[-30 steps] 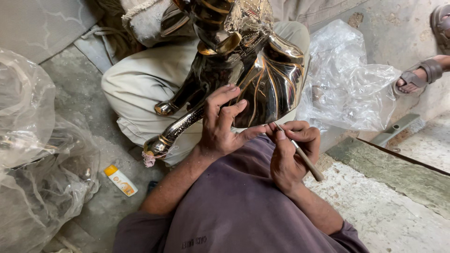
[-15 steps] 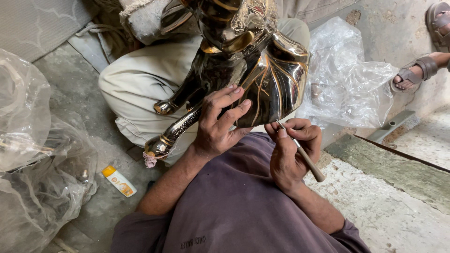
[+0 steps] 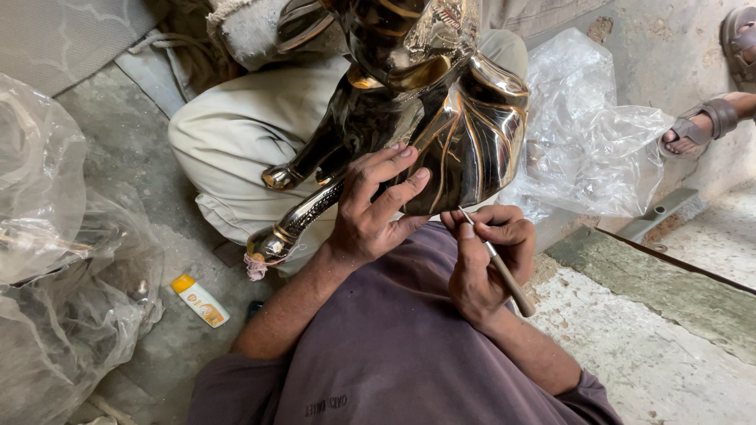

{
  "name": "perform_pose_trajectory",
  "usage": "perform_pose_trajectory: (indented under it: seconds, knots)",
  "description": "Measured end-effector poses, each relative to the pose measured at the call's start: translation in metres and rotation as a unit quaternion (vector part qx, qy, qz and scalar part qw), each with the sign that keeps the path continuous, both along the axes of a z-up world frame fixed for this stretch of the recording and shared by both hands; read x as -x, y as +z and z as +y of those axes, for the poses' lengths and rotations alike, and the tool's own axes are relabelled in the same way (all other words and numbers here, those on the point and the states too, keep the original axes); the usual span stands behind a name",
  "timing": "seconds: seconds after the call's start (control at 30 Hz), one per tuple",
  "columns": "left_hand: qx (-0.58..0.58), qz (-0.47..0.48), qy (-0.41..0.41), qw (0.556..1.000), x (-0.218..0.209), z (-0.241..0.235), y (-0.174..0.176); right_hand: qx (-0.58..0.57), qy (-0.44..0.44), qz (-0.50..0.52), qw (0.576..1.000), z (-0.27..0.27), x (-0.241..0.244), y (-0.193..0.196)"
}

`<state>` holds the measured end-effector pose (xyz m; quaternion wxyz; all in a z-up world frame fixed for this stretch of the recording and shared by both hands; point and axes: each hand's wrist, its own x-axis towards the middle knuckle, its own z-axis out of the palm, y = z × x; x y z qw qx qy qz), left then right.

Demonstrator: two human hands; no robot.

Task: The person sits on the floor and works on a large ornate metal sculpture. They use a small chisel and a wooden mallet to shape and refine details on the object, focusing on the head and neck area.

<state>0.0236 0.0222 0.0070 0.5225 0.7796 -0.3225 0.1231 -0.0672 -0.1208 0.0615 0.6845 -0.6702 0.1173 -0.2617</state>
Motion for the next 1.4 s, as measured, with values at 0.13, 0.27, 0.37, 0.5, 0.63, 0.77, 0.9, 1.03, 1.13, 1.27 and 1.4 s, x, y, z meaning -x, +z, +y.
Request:
perform_pose_trajectory:
  seconds: [0.13, 0.27, 0.37, 0.5, 0.63, 0.77, 0.9, 1.03, 1.13, 1.27, 1.4]
  knots:
    - [0.003, 0.006, -0.009, 1.000, 0.001, 0.002, -0.001, 0.042, 0.043, -0.002, 0.998, 0.003, 0.000, -0.003]
    - [0.001, 0.006, -0.009, 1.000, 0.001, 0.004, -0.001, 0.029, 0.061, 0.009, 0.998, 0.005, -0.003, 0.003]
    - [0.019, 0.010, -0.012, 1.000, 0.000, 0.004, -0.001, 0.074, 0.064, -0.018, 0.995, -0.004, -0.012, 0.020]
    - [0.025, 0.008, -0.016, 1.000, 0.000, 0.005, 0.000, 0.337, 0.106, 0.019, 0.935, -0.038, -0.030, 0.048]
    - [0.014, 0.001, -0.021, 1.000, 0.001, 0.007, -0.003, 0.315, 0.165, 0.076, 0.932, -0.044, -0.039, 0.054]
    - [0.012, -0.003, -0.016, 1.000, 0.001, 0.006, -0.006, 0.351, 0.165, 0.111, 0.915, -0.045, -0.049, 0.056]
    - [0.010, -0.010, -0.014, 1.000, -0.001, 0.005, -0.007, 0.343, 0.181, 0.154, 0.909, -0.046, -0.051, 0.061]
    - [0.015, -0.006, -0.019, 1.000, -0.001, 0.006, -0.006, 0.350, 0.184, 0.150, 0.906, -0.048, -0.052, 0.058]
    - [0.015, -0.005, -0.017, 1.000, -0.002, 0.007, -0.005, 0.365, 0.196, 0.133, 0.901, -0.045, -0.052, 0.059]
    - [0.012, -0.008, -0.012, 1.000, -0.002, 0.008, -0.006, 0.387, 0.199, 0.132, 0.891, -0.039, -0.053, 0.063]
    - [0.010, -0.014, -0.008, 1.000, -0.003, 0.007, -0.007, 0.372, 0.229, 0.109, 0.893, -0.037, -0.051, 0.063]
